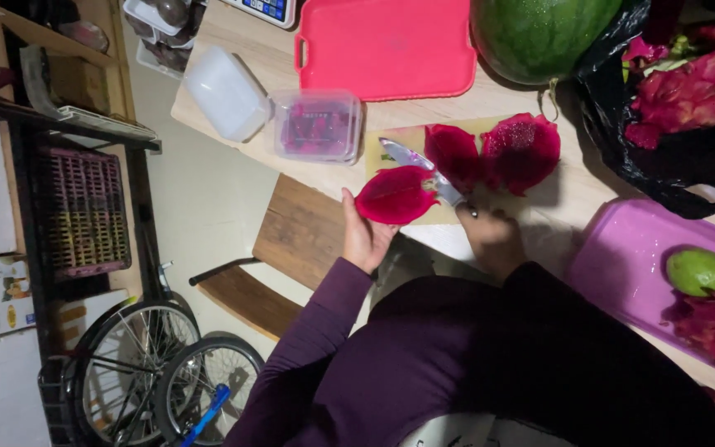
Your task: Peeling and dicing dragon fruit on a cutting board and placing the pieces into a plastic container.
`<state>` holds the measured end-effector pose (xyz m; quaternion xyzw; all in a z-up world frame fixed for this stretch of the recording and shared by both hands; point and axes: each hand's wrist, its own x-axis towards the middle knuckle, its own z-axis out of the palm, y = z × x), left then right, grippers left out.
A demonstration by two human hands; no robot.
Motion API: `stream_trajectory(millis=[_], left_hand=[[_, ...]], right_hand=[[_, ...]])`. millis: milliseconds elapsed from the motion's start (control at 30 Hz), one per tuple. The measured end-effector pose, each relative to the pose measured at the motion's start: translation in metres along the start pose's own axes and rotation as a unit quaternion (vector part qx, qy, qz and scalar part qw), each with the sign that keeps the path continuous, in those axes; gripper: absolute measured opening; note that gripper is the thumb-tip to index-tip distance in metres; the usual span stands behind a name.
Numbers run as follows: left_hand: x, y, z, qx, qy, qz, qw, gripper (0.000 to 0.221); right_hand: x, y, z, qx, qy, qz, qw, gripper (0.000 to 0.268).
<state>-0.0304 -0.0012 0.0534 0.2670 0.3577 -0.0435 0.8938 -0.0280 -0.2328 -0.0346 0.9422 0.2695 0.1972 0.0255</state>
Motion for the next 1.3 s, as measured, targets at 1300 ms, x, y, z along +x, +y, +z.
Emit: stream_trajectory(millis=[1300], left_hand=[[-0.025, -0.05, 0.189, -0.021, -0.162, -0.146, 0.976, 0.046]], right_hand=[[0.041, 0.142, -0.113, 0.796, -0.007, 0.392, 0.462, 0.037]])
